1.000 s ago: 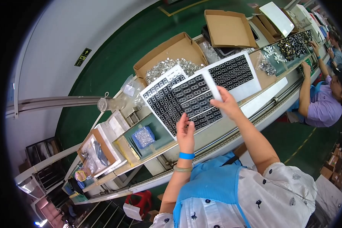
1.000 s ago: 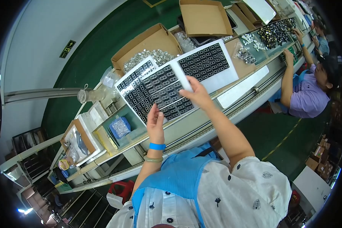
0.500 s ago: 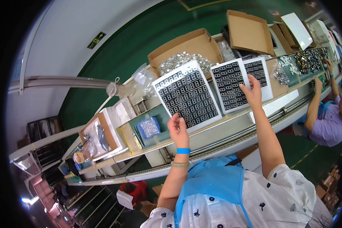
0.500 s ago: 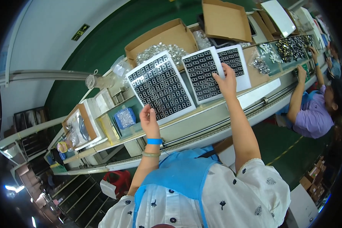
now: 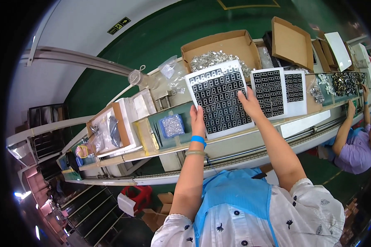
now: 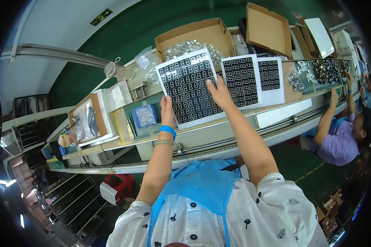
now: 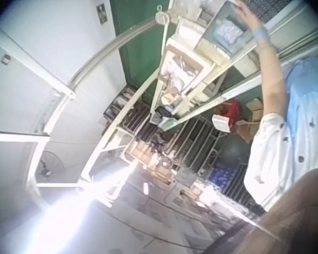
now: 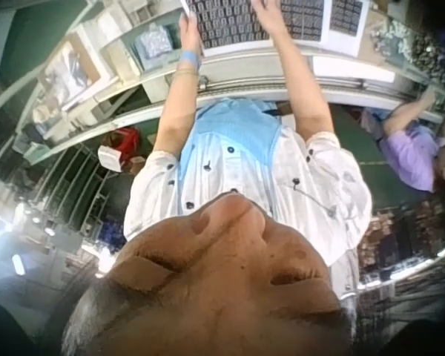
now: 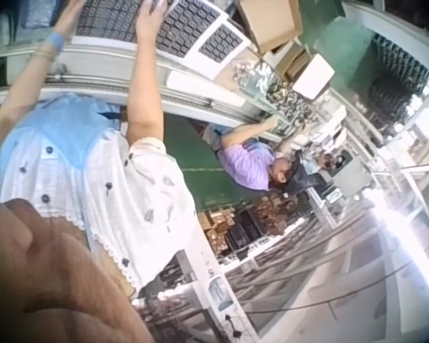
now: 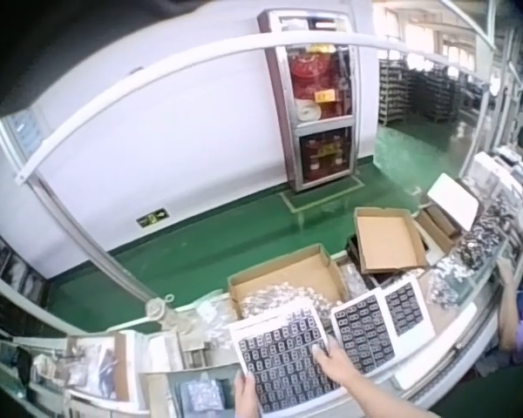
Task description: The person assembles electronics components and seven-segment displays onto a printed circuit board by hand, taking the components from a shipping box and placing them on the board.
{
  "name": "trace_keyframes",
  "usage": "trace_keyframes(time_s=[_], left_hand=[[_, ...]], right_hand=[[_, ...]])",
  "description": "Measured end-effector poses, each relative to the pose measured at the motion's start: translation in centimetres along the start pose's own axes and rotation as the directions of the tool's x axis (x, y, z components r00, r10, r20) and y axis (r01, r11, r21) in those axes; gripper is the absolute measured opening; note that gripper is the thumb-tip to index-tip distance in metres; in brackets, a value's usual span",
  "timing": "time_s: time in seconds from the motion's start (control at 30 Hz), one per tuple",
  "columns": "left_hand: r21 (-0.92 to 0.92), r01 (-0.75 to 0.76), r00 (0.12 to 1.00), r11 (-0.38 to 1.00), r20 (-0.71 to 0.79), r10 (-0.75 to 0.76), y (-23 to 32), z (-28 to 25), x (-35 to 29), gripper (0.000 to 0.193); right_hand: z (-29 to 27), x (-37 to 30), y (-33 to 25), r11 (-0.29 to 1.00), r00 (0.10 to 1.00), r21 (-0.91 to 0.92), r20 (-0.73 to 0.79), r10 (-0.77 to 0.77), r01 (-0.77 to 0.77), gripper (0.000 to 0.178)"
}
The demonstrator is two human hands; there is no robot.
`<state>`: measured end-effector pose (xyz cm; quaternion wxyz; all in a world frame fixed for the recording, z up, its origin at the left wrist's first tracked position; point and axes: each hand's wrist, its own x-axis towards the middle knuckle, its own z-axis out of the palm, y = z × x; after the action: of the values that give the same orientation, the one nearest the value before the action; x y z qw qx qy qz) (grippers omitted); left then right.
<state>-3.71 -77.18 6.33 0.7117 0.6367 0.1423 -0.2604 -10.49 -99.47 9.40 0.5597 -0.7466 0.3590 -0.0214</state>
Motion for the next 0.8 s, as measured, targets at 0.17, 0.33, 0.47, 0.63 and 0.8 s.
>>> trace_keyframes(time_s=[0.17,0.33,0.47,0.63,0.8], left_hand=[[0.008,0.023,0.997,1.0,0.071,-0.024,1.1,1.1,-0.8,0.07],[-0.178,-0.021,0.997,0.984,-0.074,0.008,0.1,0.5,-4.5,0.061],[-0.343,-0.05,0.993,0.938,-0.117,0.011,-0.1,0.5,-7.9,0.05],[-0.513,0.104,0.995,0.852,0.054,-0.089,0.1,1.1,-10.9,0.048],[-0.564,0.387,0.917,0.729,0.317,-0.241,-2.2,1.7,-12.0,0.049]], right_hand=[[0.0,0.9,0.1,0.997,1.0,-0.077,-0.001,0.02,-0.02,0.052],[0.2,0.1,-3.7,0.968,0.984,-0.182,0.076,-0.162,0.174,0.052],[0.5,1.5,-6.7,0.912,0.93,-0.225,0.221,-0.295,0.343,0.059],[-0.1,3.1,-14.7,0.827,0.823,-0.329,0.511,-0.25,0.455,0.058],[1.3,5.7,-15.4,0.677,0.604,-0.351,0.778,-0.173,0.646,0.056]])
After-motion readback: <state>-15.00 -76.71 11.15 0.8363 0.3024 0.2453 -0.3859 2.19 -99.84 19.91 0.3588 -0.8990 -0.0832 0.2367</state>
